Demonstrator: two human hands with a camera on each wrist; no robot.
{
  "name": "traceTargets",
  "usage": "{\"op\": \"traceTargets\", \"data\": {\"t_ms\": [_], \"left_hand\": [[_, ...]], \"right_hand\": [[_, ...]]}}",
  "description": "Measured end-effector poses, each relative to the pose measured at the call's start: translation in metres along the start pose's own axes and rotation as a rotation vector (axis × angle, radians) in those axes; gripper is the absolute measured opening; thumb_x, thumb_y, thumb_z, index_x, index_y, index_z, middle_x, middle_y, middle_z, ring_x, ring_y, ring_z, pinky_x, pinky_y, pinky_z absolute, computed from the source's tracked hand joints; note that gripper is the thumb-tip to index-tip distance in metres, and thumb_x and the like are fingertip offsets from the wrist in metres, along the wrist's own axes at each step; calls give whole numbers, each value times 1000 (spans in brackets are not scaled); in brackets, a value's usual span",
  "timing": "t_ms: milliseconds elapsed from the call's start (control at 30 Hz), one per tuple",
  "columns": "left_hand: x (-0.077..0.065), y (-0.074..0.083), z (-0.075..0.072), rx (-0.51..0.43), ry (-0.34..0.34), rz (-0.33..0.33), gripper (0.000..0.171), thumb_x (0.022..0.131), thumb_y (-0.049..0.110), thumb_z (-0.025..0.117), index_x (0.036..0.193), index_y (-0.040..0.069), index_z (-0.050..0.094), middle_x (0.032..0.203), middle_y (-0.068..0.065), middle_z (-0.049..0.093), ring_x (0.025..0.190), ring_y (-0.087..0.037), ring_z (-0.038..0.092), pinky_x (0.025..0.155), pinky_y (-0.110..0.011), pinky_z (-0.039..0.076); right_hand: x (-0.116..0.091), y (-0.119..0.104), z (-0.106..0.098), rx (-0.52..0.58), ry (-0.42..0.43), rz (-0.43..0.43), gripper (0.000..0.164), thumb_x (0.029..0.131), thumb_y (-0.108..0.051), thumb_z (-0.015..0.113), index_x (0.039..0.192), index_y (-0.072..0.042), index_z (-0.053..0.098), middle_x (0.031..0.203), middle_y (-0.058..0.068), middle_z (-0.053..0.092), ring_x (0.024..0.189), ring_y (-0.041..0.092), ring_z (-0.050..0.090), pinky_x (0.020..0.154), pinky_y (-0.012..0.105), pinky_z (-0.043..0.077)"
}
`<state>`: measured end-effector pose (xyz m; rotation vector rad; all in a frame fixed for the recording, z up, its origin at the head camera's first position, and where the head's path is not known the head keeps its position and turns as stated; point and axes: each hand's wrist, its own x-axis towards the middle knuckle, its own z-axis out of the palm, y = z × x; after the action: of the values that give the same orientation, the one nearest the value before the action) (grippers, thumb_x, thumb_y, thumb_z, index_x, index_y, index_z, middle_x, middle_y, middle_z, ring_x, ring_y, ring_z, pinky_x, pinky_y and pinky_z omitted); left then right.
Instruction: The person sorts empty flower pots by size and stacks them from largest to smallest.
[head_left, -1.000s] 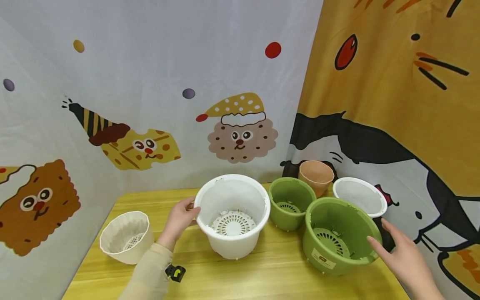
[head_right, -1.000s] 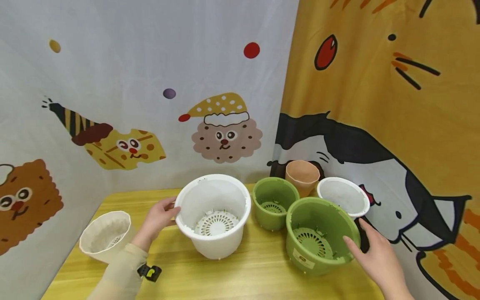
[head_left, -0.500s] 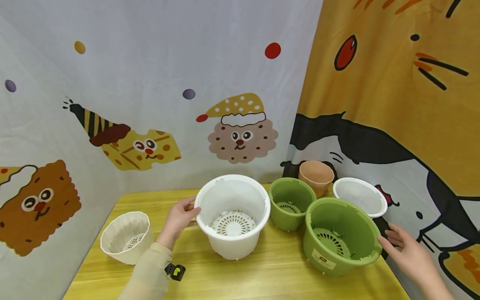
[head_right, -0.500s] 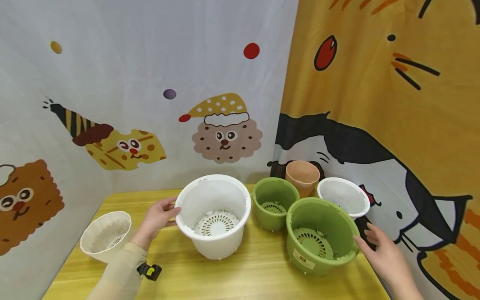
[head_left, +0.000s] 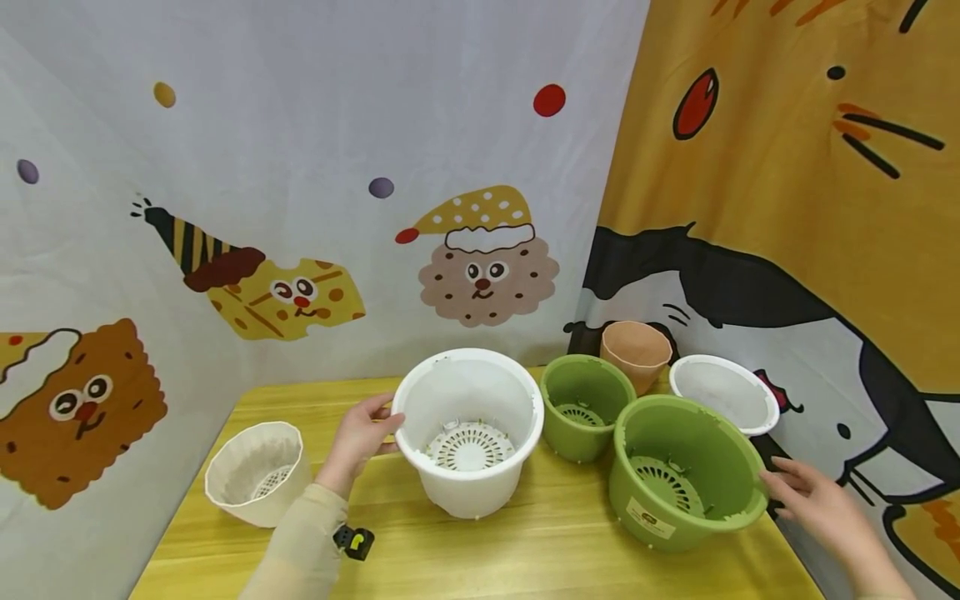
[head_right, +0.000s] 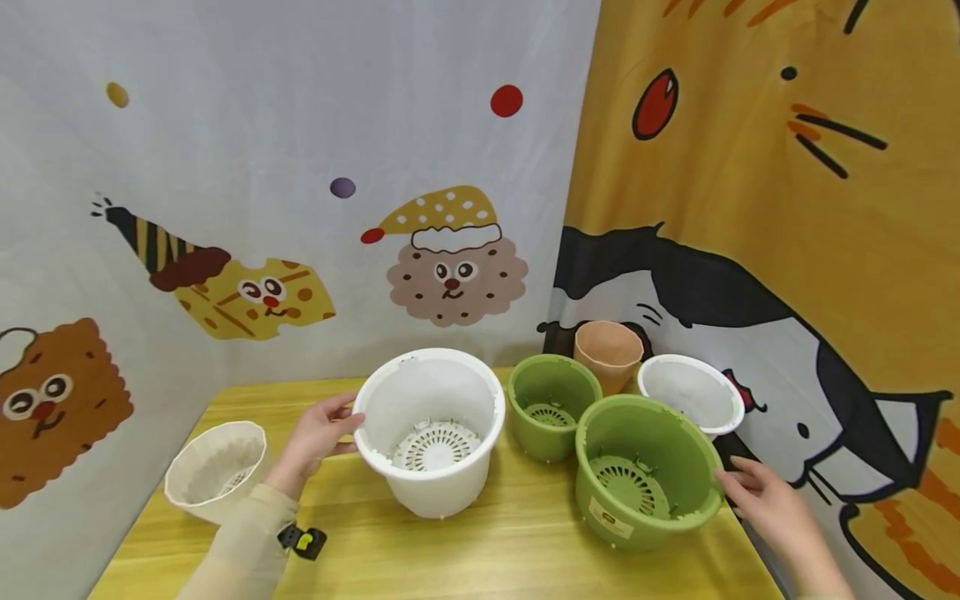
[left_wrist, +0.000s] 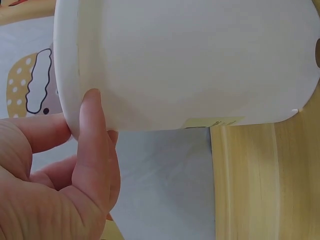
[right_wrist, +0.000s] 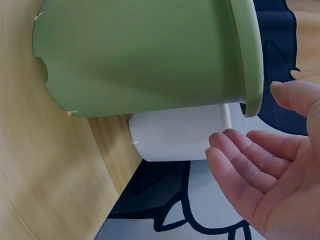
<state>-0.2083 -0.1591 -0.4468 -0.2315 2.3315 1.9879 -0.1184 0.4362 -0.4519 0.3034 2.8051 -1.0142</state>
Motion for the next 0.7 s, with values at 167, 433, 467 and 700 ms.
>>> {"op": "traceTargets", "data": {"t_ms": [167,433,467,700], "left_hand": [[0,0,-1,-2,-11,-7,44,94,-5,62,137,-6,53,106,-21,52,73,-17,61,63,-33,64],[0,0,-1,-8,-12,-9,44,94,-3,62,137,-5,53,106,-20,51,75,-19,60,64,-35,64],[0,0,-1,-9,-13,-10,44,95,-3,62,137,-5,53,106,-20,50,76,-19,60,64,-35,64],[-2,1,-1,-5,-22,-14,43,95,-2,62,137,-6,53,105,-19,49,77,-20,59,64,-36,64]], "right_hand": [[5,1,3,103,-35,71,87,103,-51,45,140,24,23,127,43,48,96,37,67,73,36,63],[12,5,6,279,-64,90,77,105,-42,44,142,23,23,120,33,57,85,11,66,77,32,62],[13,5,6,299,-67,88,76,106,-40,45,141,24,23,118,30,58,85,9,65,78,32,62],[13,9,10,392,-72,100,68,107,-32,45,138,25,26,102,8,63,81,11,63,73,30,62]]}}
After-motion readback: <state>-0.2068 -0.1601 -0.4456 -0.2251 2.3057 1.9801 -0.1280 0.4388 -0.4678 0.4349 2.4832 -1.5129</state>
